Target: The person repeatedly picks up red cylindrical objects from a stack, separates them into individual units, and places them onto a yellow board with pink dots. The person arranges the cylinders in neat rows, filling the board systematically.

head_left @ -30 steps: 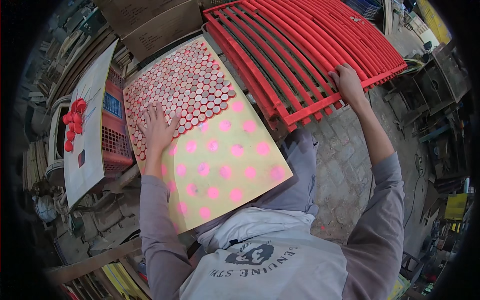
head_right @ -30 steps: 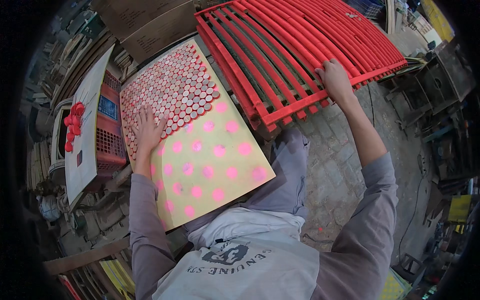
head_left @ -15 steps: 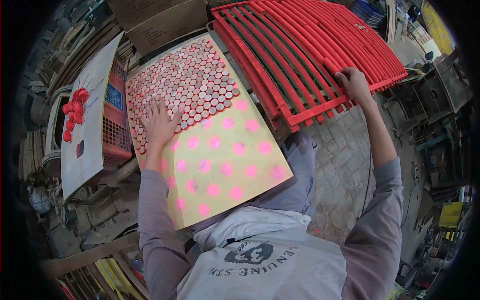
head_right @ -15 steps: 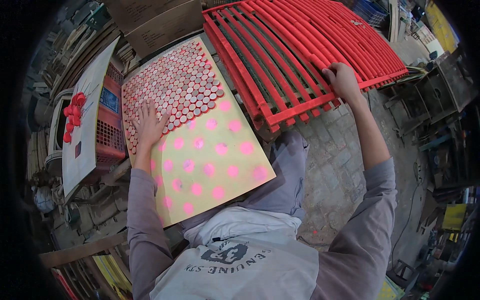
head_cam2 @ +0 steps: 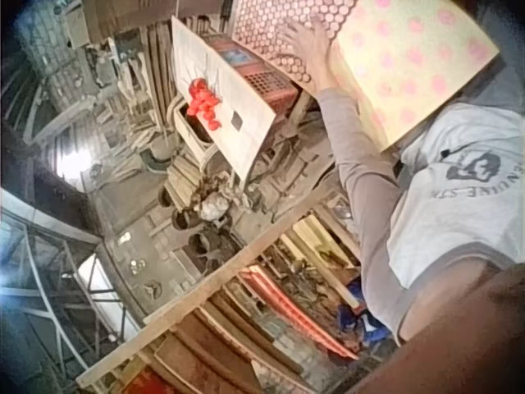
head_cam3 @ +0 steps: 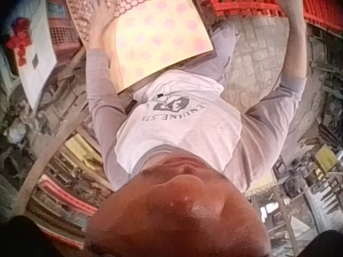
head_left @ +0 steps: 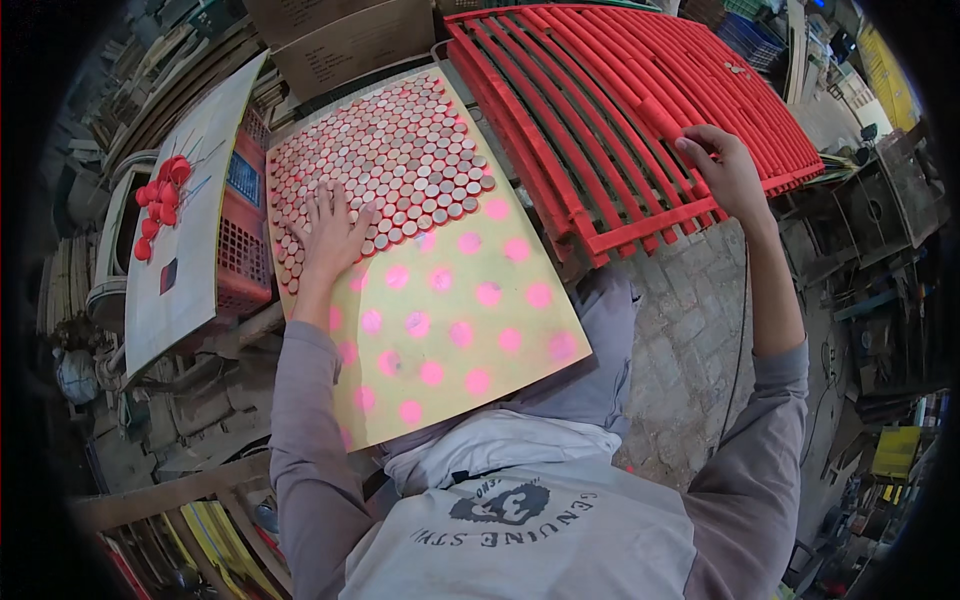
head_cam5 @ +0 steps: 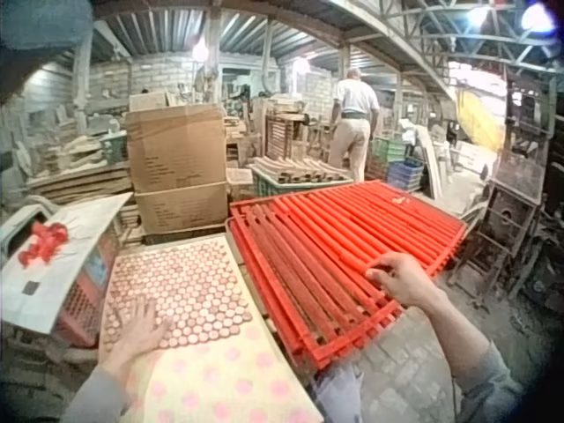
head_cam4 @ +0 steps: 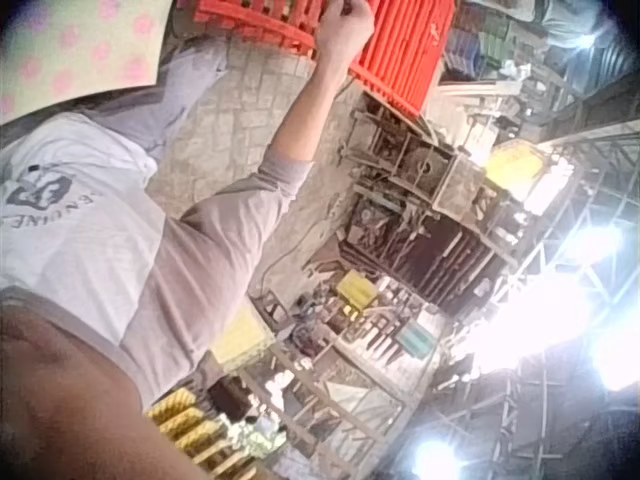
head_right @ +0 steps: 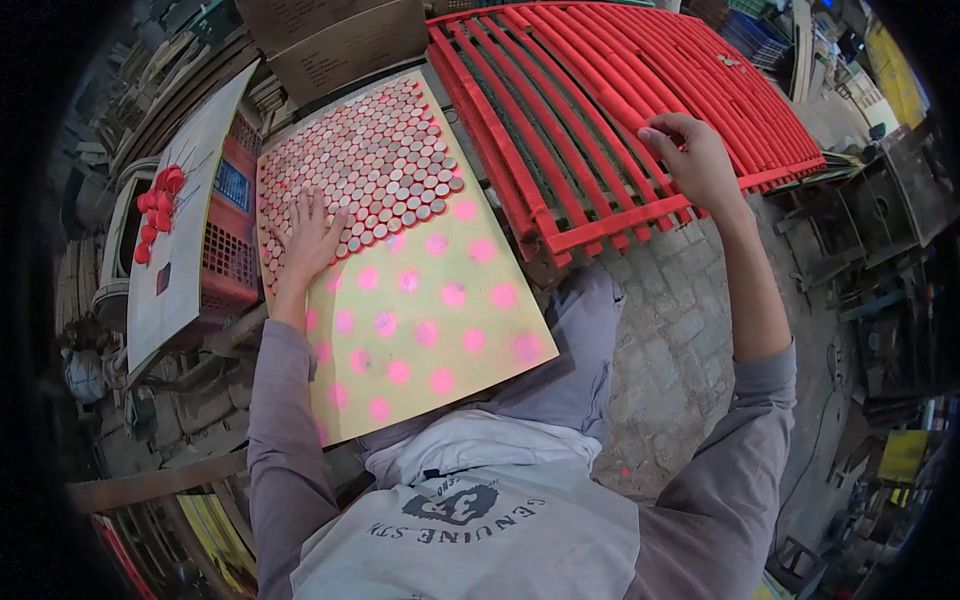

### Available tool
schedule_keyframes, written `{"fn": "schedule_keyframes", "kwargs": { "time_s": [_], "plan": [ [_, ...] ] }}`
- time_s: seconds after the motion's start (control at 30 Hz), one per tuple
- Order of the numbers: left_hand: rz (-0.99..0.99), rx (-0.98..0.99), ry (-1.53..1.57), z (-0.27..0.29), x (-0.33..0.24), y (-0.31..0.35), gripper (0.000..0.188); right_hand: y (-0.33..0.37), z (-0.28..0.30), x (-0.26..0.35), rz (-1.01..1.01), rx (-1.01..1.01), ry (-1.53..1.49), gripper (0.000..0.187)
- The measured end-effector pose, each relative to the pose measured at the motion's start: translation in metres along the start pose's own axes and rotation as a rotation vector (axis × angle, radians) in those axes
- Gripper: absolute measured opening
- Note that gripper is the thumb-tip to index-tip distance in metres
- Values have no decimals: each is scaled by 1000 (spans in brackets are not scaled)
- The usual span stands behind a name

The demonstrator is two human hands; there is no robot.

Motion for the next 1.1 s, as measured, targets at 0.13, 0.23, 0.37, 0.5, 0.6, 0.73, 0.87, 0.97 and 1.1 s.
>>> {"fn": "schedule_keyframes", "kwargs": {
  "time_s": [0.13, 0.23, 0.37, 0.5, 0.6, 0.73, 0.87, 0.97, 1.1],
  "plan": [
    [-20, -86, -63, 45, -27, 16, 89, 18, -5, 67, 84, 96, -139, 30],
    [-482, -217, 433, 111, -88, 63, 85, 36, -29, 118, 177, 268, -218, 25],
    [-779, 85, 949, 146, -166, 166, 80, 72, -78, 178, 411, 563, -254, 21],
    [-690, 134, 1077, 130, -162, 228, 58, 107, -121, 211, 473, 768, -455, 21],
    [-418, 111, 1324, 99, -132, 238, 43, 115, -151, 210, 366, 768, -611, 21],
    [80, 165, 1728, 61, -95, 246, 35, 132, -203, 198, -145, 706, -1018, 20],
    [165, 117, 1744, 54, -75, 239, 34, 137, -220, 204, -183, 494, -1299, 27],
    [179, 90, 1772, 59, -74, 239, 36, 139, -214, 205, -174, 292, -1367, 21],
    [144, 86, 1696, 57, -73, 235, 39, 140, -203, 196, -113, 92, -1385, 16]
  ]
}}
Point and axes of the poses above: each hand's wrist, its own y-axis away from the middle knuckle, its own z-axis out of the back of the hand, x = y × z, the point moved 8 cm from there along -y, towards the middle knuckle, and after that the axes turned 6 degrees about z, right-handed, at the moved point
